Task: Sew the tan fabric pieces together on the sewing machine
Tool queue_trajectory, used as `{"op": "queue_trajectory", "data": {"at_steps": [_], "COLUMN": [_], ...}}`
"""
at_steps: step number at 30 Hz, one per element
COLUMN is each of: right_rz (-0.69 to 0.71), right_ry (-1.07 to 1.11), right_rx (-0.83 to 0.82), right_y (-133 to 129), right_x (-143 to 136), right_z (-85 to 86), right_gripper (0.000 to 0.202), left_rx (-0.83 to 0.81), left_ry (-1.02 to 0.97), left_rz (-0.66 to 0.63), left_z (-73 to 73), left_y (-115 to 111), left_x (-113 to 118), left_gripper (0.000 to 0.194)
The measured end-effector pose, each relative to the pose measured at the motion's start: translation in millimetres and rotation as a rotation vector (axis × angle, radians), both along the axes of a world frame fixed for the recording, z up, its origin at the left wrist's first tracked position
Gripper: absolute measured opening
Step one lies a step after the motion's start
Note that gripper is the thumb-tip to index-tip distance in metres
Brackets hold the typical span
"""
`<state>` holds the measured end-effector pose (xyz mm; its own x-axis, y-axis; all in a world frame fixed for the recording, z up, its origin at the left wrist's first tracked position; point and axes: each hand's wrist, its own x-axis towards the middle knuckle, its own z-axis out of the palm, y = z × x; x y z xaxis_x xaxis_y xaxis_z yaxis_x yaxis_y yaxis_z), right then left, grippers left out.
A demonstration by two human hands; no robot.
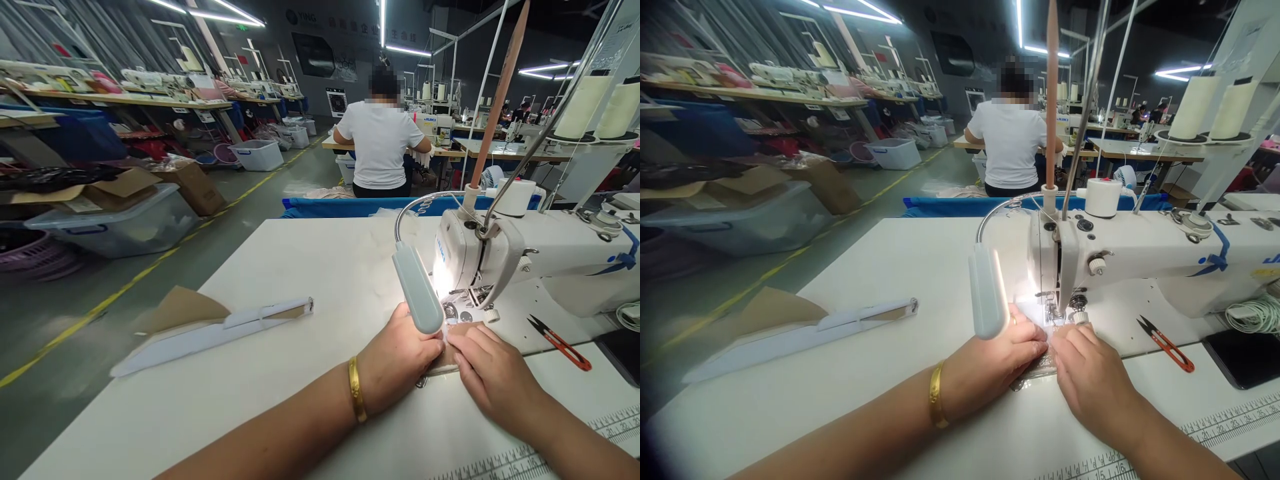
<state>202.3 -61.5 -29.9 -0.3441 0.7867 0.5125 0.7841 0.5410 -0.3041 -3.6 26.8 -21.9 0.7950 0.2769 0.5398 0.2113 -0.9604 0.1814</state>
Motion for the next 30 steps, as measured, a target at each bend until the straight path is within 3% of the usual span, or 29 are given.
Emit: {"op": "queue_trajectory", "data": {"at_steps": [10,30], "right_rz": [0.002,0.025], "right_ry": [-0.065,-0.051], "right_rx": [0.071,0.107], "right_y": [1.0,3.4], "right_x": [-0.2,-1.8], "right_z": [-3.6,-4.0], "right_gripper": [0.027,0.030], "left_rx": [-0.033,-0.059], "left_ry": [0.026,0.025], "left_rz": [0.063,0.049], "left_z": [5.9,-4.2], "left_y": [-3.5,-3.8], "left_x": [-0.4,-3.5], "left_gripper": [0.026,0.023]}}
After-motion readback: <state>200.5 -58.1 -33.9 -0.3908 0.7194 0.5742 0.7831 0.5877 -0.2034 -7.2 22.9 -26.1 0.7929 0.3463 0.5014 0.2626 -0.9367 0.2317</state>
